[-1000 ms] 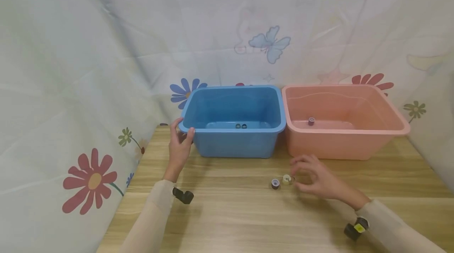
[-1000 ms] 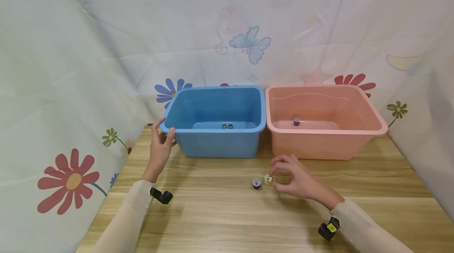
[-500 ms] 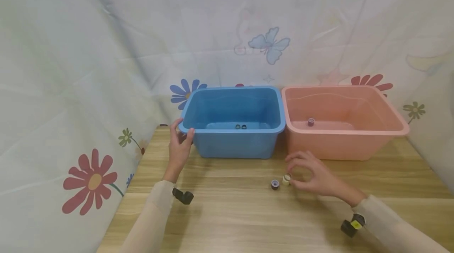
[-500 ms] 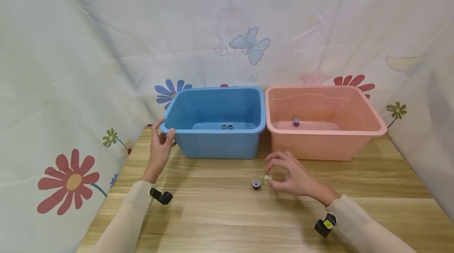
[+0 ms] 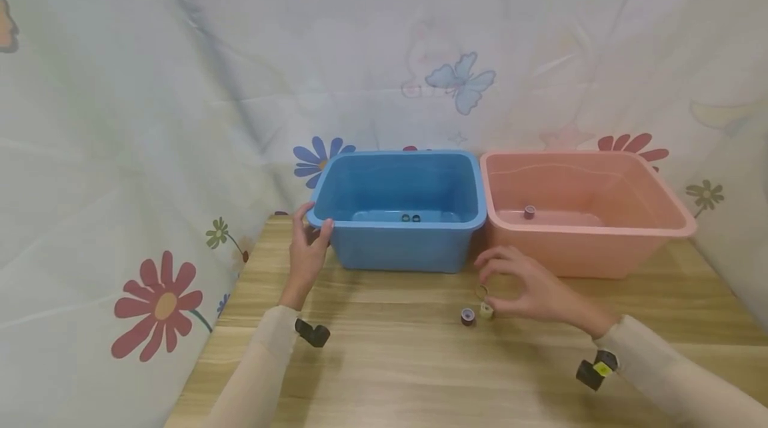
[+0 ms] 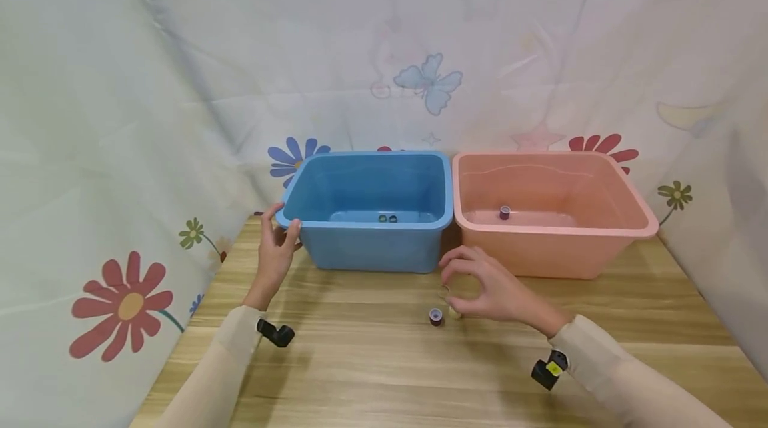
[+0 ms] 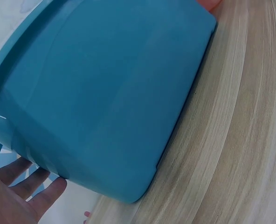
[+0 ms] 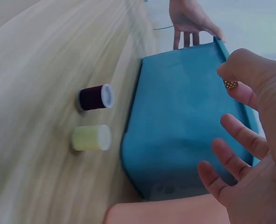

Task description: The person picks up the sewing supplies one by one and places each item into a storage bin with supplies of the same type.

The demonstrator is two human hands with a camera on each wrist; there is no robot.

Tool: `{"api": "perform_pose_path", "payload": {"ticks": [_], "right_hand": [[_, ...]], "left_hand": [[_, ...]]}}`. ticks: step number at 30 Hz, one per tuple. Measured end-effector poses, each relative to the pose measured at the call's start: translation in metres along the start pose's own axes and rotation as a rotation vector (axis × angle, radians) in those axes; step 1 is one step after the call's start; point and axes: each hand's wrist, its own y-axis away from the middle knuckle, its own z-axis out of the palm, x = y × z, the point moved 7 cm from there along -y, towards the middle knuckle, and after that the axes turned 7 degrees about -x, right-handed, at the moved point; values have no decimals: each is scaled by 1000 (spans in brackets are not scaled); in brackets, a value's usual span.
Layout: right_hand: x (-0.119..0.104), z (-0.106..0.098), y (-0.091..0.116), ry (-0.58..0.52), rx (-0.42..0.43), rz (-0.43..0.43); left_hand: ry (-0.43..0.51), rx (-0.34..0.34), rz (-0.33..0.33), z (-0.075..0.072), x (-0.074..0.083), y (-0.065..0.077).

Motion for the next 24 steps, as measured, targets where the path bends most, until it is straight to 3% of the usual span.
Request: {"api": "perform_pose_path", "payload": {"ticks": [8, 19, 24], "right_hand": [[-12, -18, -24, -32, -90, -45], [-22, -42, -53, 14, -130, -53], [-22, -54, -64, -36, -135, -65]], "left_hand": [[18, 28, 29, -2, -31, -12], [13, 46, 27, -2, -33, -9], [17, 35, 17, -3, -33, -11]]}}
